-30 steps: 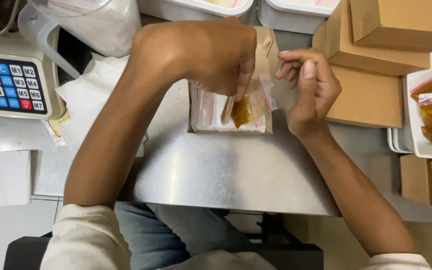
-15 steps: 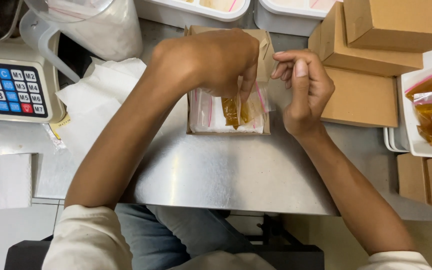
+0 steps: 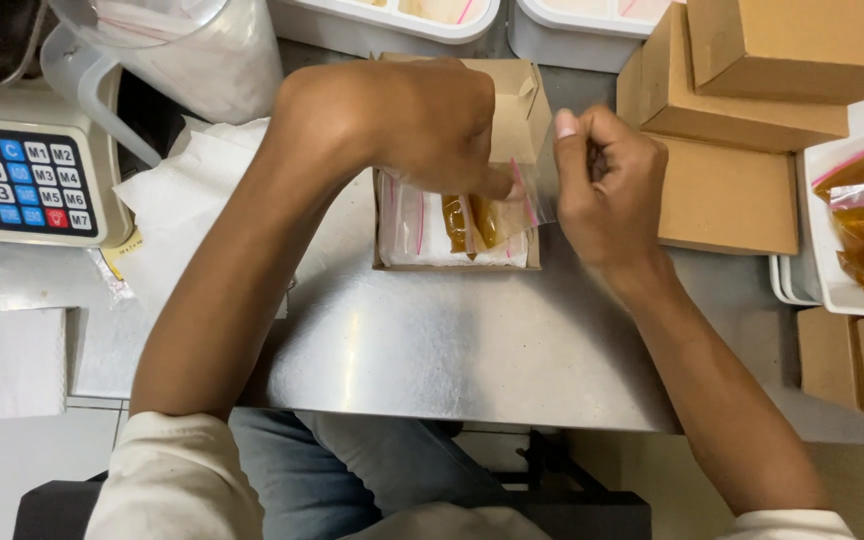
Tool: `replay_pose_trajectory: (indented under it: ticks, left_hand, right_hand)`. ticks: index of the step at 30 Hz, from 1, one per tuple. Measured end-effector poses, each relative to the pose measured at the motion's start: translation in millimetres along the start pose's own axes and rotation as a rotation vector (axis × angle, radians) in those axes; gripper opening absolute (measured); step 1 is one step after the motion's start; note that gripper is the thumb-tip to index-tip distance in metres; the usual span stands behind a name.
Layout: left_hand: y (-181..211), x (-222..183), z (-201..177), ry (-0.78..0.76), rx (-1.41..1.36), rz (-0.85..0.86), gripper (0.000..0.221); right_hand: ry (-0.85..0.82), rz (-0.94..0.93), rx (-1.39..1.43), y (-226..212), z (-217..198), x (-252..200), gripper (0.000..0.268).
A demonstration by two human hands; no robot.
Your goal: Folding small cardboard boxes and packing them with paper liners and sauce packets at a food preparation station.
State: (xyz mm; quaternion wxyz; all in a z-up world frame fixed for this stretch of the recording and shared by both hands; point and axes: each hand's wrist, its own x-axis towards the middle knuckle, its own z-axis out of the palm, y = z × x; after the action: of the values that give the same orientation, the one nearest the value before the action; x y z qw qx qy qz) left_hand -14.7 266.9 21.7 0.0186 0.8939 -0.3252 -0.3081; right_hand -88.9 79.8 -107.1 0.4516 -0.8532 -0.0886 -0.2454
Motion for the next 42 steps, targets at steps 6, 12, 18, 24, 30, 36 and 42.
replay_pose_trajectory:
  ticks: [6,12,18,24,30,36,42]
  left_hand:
    - [-6,10,6,-0.009,0.005,0.045,0.007]
    - [-13,37,21,0.058,0.151,0.023,0.041]
    - [-10,63,32,0.056,0.252,-0.023,0.064]
    - [-15,39,26,0.1,0.149,-0.036,0.052]
    - [-39,-18,16,0.272,-0.063,-0.085,0.046]
    - [-78,-8,69,0.888,-0.243,-0.079,0.03]
    - [-76,5,108,1.358,-0.376,0.081,0.032]
  right_hand:
    - [-0.232,0.17,-0.543,-11,-14,-2,0.047]
    - [-0.38,0.229,-0.544,-23,-19,0,0.047]
    - [-0.326,0.093,-0.397,-27,-18,-5,0.041]
    - [-0.297,-0.193,-0.176,-34,-2,-11,0.028]
    - [-0.3,-0.329,-0.197,-46,9,-20,0.017]
    - [-0.405,-0.335,-0.177,-54,11,-24,0.033]
    - [-0.515,-0.373,-0.293,-56,17,-28,0.038]
